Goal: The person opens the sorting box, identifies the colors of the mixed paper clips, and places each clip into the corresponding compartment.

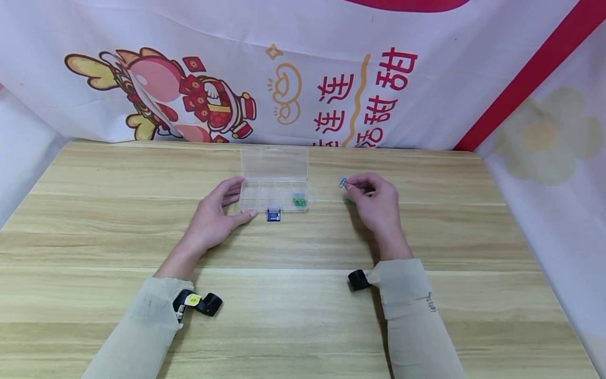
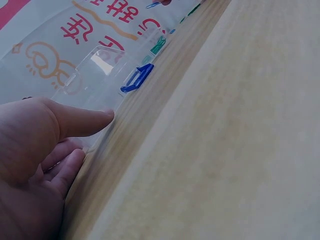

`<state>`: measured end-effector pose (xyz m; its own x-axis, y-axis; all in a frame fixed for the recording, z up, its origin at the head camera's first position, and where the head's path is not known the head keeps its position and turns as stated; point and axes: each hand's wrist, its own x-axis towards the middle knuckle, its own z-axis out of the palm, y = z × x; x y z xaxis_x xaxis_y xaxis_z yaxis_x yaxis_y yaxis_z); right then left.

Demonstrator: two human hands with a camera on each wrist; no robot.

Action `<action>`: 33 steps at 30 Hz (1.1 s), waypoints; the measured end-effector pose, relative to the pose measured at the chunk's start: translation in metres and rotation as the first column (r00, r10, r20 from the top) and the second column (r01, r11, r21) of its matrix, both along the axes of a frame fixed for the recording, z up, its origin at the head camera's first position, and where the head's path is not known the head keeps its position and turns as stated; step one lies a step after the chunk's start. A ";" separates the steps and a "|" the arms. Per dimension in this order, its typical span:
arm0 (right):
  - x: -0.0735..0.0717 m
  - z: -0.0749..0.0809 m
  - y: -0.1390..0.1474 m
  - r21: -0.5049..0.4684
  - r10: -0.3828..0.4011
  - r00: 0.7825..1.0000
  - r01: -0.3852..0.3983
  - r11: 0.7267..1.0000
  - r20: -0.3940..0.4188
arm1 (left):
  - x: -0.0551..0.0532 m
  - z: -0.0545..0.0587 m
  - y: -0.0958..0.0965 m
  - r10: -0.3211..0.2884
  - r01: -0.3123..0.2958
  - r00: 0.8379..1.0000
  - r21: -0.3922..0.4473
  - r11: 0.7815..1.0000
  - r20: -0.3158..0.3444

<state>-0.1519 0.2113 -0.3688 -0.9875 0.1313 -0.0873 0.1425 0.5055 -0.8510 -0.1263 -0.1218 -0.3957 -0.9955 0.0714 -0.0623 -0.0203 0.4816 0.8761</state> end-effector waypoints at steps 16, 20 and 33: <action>-0.007 -0.012 -0.059 -0.001 0.147 0.988 -0.147 0.989 -0.044 | 0.001 0.000 0.001 -0.011 0.010 1.000 -0.022 1.000 -0.017; -0.007 -0.013 -0.062 0.019 0.135 0.988 -0.134 0.991 -0.069 | 0.001 -0.001 0.001 -0.014 0.013 1.000 -0.025 1.000 -0.020; -0.009 -0.017 -0.063 0.017 0.133 0.989 -0.132 0.991 -0.070 | 0.000 -0.001 0.000 -0.014 0.013 1.000 -0.028 1.000 -0.023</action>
